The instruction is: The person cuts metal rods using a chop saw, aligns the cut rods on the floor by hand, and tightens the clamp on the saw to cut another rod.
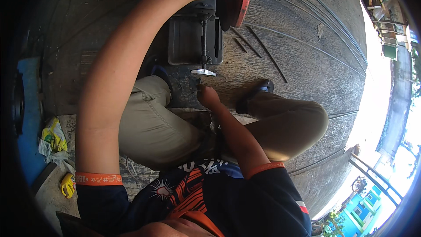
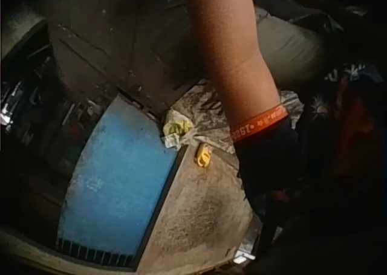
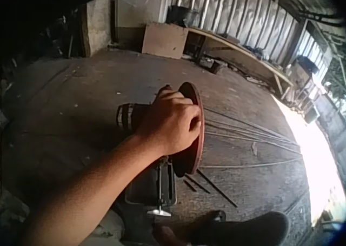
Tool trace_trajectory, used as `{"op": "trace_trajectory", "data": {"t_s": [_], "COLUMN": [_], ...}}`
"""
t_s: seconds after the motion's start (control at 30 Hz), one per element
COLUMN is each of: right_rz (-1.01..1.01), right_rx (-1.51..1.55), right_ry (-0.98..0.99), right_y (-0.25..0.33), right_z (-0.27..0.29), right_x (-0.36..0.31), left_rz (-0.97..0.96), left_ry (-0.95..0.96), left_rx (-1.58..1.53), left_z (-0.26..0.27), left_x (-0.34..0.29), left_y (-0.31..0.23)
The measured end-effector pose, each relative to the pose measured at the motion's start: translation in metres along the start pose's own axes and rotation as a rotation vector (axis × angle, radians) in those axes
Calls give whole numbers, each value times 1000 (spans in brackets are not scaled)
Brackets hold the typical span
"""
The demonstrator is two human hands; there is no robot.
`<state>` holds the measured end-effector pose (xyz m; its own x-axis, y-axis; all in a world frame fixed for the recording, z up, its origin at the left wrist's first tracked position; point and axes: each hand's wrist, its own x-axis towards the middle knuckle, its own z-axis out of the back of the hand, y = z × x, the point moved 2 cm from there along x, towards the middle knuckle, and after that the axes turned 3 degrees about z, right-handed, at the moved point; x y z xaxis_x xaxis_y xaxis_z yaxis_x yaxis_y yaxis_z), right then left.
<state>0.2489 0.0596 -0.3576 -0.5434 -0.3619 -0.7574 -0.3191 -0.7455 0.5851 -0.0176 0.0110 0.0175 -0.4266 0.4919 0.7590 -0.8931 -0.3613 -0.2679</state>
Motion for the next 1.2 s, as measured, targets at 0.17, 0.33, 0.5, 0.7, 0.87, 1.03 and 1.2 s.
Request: {"op": "trace_trajectory", "data": {"t_s": [0.17,0.33,0.5,0.7,0.87,1.03,1.2], "right_rz": [249,93,117,93,41,403,23], "right_rx": [-246,-208,1144,225,11,176,1423], "right_ry": [-1015,-1174,256,-927,-1148,-1041,-141], "right_y": [24,24,8,3,-2,-12,-15], "right_z": [20,18,29,35,9,8,28], "right_x": [-24,-21,-6,-2,2,30,31], "left_rz": [5,7,21,14,29,2,24], "left_ry": [5,2,26,-9,9,-24,-24], "left_rx": [8,29,21,7,26,14,10], "left_z": [-1,0,-1,-1,-2,-3,-4], "left_x": [-1,1,-1,0,-1,4,-2], "left_y": [3,2,0,3,3,2,4]}}
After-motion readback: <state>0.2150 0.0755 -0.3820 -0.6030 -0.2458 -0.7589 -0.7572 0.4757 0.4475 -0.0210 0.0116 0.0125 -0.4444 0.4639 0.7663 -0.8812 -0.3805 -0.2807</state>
